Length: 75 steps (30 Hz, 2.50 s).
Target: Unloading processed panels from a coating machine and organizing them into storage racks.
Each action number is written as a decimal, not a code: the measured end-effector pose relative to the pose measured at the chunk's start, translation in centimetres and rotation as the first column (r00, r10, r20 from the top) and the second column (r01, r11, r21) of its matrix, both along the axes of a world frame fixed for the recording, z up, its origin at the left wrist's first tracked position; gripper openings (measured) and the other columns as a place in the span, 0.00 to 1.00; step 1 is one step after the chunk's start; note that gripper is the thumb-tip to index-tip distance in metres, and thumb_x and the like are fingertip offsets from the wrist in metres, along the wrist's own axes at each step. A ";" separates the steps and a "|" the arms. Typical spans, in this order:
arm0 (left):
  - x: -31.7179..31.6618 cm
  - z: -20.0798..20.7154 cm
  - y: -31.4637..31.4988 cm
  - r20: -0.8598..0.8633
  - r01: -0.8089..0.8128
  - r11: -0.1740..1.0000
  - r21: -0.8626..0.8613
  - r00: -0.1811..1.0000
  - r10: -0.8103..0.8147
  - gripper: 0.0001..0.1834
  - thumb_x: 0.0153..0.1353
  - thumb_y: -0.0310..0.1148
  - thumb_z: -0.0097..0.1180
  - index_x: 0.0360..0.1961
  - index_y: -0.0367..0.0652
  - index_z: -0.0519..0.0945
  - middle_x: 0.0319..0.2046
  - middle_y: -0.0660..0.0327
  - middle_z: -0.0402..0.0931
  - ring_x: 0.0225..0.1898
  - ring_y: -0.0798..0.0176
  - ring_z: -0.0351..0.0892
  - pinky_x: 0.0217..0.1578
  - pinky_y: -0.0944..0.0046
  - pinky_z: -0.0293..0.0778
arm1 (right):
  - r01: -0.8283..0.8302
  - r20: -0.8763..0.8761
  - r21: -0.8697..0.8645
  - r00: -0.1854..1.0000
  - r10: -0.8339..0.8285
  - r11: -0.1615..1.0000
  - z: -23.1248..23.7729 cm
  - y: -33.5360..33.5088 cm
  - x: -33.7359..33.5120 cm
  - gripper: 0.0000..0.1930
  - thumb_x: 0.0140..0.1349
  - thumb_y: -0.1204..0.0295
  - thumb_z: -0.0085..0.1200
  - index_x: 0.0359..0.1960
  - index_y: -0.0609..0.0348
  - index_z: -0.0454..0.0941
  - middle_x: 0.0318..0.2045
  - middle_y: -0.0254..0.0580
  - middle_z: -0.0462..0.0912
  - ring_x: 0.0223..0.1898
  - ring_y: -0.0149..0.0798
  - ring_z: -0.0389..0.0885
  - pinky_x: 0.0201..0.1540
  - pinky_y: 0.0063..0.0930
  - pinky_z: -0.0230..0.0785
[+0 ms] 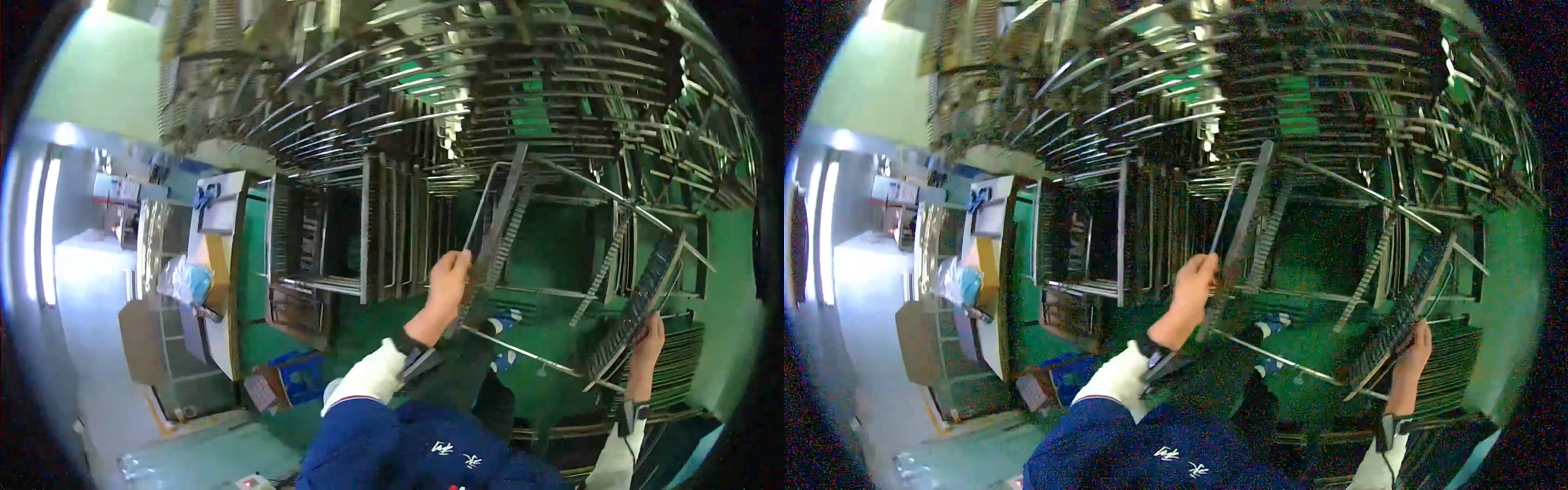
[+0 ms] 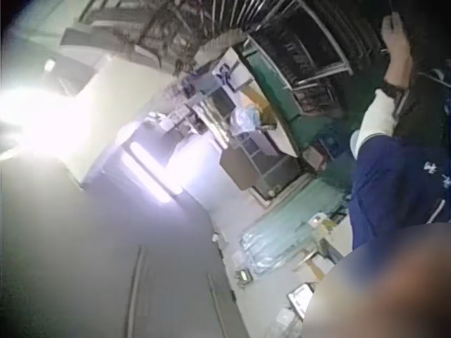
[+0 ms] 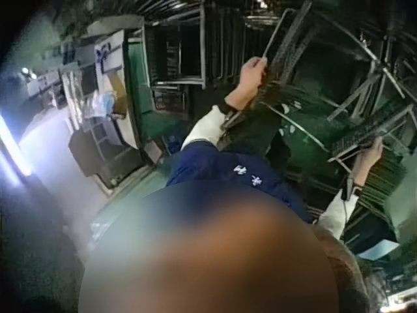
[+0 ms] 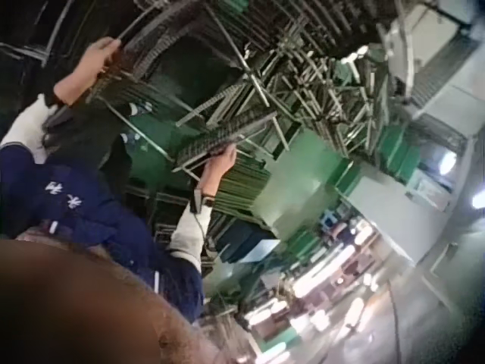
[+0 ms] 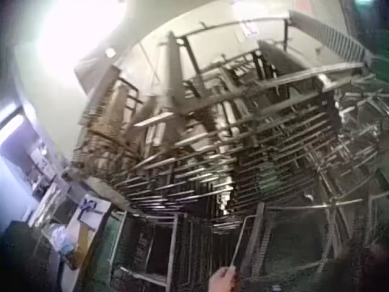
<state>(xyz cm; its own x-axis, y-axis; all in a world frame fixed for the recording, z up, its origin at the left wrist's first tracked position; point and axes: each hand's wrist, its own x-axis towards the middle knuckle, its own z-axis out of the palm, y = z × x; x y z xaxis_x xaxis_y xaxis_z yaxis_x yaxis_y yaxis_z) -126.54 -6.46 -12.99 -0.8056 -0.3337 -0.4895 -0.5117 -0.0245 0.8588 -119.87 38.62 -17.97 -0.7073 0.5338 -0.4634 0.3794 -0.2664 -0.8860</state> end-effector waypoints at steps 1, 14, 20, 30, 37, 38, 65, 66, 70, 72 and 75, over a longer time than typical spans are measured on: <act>1.1 2.5 -1.6 -0.065 -0.044 0.998 -0.039 0.997 0.041 0.12 0.63 0.40 0.53 0.31 0.41 0.77 0.24 0.69 0.69 0.26 0.75 0.64 0.28 0.71 0.61 | 0.000 0.014 -0.039 1.000 0.001 0.999 1.7 -2.0 0.1 0.14 0.67 0.57 0.46 0.31 0.53 0.73 0.16 0.25 0.63 0.15 0.22 0.57 0.17 0.20 0.50; 14.9 21.9 -31.1 -0.570 -0.548 0.740 -0.390 0.775 0.274 0.15 0.65 0.35 0.52 0.22 0.42 0.76 0.18 0.71 0.67 0.20 0.77 0.60 0.22 0.72 0.56 | -0.503 -0.293 -0.634 0.859 0.420 0.587 19.0 -36.5 0.1 0.10 0.66 0.63 0.49 0.29 0.52 0.68 0.18 0.25 0.61 0.18 0.24 0.59 0.20 0.21 0.56; 12.3 20.7 -43.9 -0.574 -0.583 0.642 -0.498 0.777 0.260 0.16 0.64 0.35 0.52 0.21 0.37 0.75 0.17 0.69 0.67 0.20 0.75 0.62 0.22 0.70 0.58 | -0.612 -0.390 -0.656 0.775 0.497 0.441 20.6 -50.0 -4.7 0.14 0.67 0.60 0.48 0.27 0.54 0.69 0.17 0.27 0.63 0.18 0.25 0.61 0.21 0.24 0.60; 7.0 4.0 -63.4 0.057 0.032 0.377 -0.926 0.997 0.057 0.22 0.64 0.44 0.47 0.25 0.34 0.79 0.25 0.44 0.77 0.29 0.45 0.77 0.30 0.51 0.70 | -0.729 -0.138 -0.359 0.659 0.739 0.583 10.2 -66.3 -12.3 0.08 0.64 0.68 0.48 0.33 0.59 0.73 0.26 0.36 0.74 0.25 0.31 0.73 0.28 0.30 0.69; 3.5 1.4 -60.8 -0.255 -0.109 0.592 -0.799 0.952 -0.169 0.22 0.66 0.44 0.47 0.45 0.32 0.76 0.41 0.43 0.76 0.42 0.47 0.75 0.43 0.56 0.69 | -0.837 0.171 0.281 0.525 0.834 0.469 5.7 -66.8 -12.7 0.17 0.58 0.60 0.47 0.33 0.62 0.78 0.32 0.56 0.80 0.31 0.58 0.78 0.35 0.51 0.70; 2.7 2.2 -60.0 -0.232 -0.114 0.718 -0.687 0.970 -0.068 0.21 0.66 0.42 0.49 0.45 0.31 0.75 0.43 0.42 0.75 0.43 0.48 0.74 0.43 0.56 0.69 | -0.837 0.211 0.347 0.509 0.835 0.423 5.6 -66.6 -13.0 0.17 0.56 0.59 0.46 0.32 0.63 0.78 0.32 0.58 0.79 0.32 0.60 0.78 0.35 0.52 0.71; 18.8 4.6 12.8 -0.074 0.989 0.014 -0.148 0.003 -0.997 0.18 0.68 0.39 0.46 0.51 0.37 0.72 0.35 0.60 0.78 0.35 0.69 0.76 0.37 0.69 0.72 | 0.188 0.559 0.482 0.686 -0.465 0.856 -9.6 -22.9 49.9 0.12 0.42 0.67 0.51 0.18 0.65 0.79 0.21 0.58 0.78 0.24 0.59 0.78 0.29 0.49 0.70; 22.2 4.2 14.4 -0.061 0.994 -0.069 -0.084 -0.074 -0.995 0.18 0.68 0.39 0.46 0.51 0.37 0.72 0.35 0.60 0.78 0.36 0.68 0.76 0.38 0.69 0.73 | 0.117 0.658 0.469 0.615 -0.435 0.875 -8.2 -22.3 56.5 0.12 0.42 0.67 0.51 0.21 0.66 0.80 0.23 0.60 0.79 0.26 0.58 0.79 0.31 0.48 0.72; 32.0 1.2 19.8 0.006 0.922 -0.388 0.000 -0.388 -0.922 0.16 0.68 0.37 0.46 0.48 0.36 0.75 0.37 0.58 0.79 0.37 0.67 0.77 0.38 0.68 0.74 | 0.107 0.746 0.576 0.338 -0.574 0.811 -14.3 -28.9 81.1 0.11 0.48 0.67 0.51 0.20 0.64 0.80 0.24 0.57 0.79 0.28 0.58 0.78 0.33 0.48 0.72; 34.1 -1.5 21.3 0.008 0.884 -0.454 0.113 -0.457 -0.889 0.16 0.68 0.38 0.47 0.48 0.36 0.75 0.37 0.58 0.79 0.38 0.67 0.78 0.39 0.68 0.74 | -0.128 0.791 0.597 0.257 -0.555 0.792 -14.6 -34.3 89.9 0.11 0.49 0.65 0.52 0.18 0.59 0.80 0.22 0.51 0.79 0.28 0.55 0.79 0.32 0.49 0.71; 37.4 -2.0 23.7 0.083 0.836 -0.543 0.082 -0.548 -0.832 0.18 0.68 0.40 0.47 0.48 0.35 0.75 0.37 0.57 0.79 0.37 0.66 0.78 0.38 0.67 0.74 | 0.410 0.573 0.772 -0.118 -0.811 0.486 -11.8 -36.8 93.6 0.11 0.54 0.70 0.47 0.20 0.62 0.79 0.23 0.54 0.78 0.31 0.60 0.76 0.34 0.51 0.68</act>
